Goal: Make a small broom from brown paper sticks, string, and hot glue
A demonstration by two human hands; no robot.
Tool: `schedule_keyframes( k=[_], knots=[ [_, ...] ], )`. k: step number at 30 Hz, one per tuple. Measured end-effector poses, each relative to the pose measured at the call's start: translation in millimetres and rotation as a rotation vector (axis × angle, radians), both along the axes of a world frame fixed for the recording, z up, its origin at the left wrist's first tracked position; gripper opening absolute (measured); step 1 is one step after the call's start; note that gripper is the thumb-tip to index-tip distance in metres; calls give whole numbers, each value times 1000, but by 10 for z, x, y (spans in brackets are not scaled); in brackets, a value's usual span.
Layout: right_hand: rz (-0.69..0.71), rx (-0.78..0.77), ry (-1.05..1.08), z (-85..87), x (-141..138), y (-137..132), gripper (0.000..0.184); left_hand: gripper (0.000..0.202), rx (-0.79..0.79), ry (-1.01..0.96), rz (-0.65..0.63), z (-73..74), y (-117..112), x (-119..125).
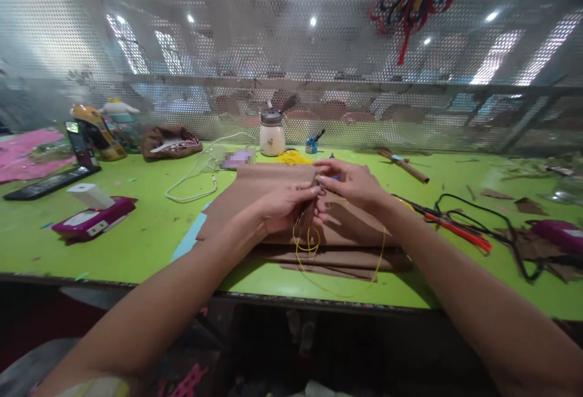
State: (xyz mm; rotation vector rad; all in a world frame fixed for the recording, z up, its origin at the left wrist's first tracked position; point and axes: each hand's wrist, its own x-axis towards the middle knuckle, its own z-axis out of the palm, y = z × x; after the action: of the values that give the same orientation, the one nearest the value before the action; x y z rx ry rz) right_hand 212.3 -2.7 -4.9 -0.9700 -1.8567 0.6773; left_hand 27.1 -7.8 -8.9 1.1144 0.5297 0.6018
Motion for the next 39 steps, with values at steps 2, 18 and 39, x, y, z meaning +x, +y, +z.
schedule_keyframes(
  k=[2, 18, 39],
  knots=[
    [-254, 155, 56, -28, -29, 3, 24, 14, 14, -106, 212, 24, 72, -26],
    [223, -522, 286, -81, -370, -344, 25, 21, 32, -403, 761, 304, 262, -253],
    [97, -386, 244, -90, -427, -155, 28, 16, 124, -375, 753, 285, 175, -143]
  ],
)
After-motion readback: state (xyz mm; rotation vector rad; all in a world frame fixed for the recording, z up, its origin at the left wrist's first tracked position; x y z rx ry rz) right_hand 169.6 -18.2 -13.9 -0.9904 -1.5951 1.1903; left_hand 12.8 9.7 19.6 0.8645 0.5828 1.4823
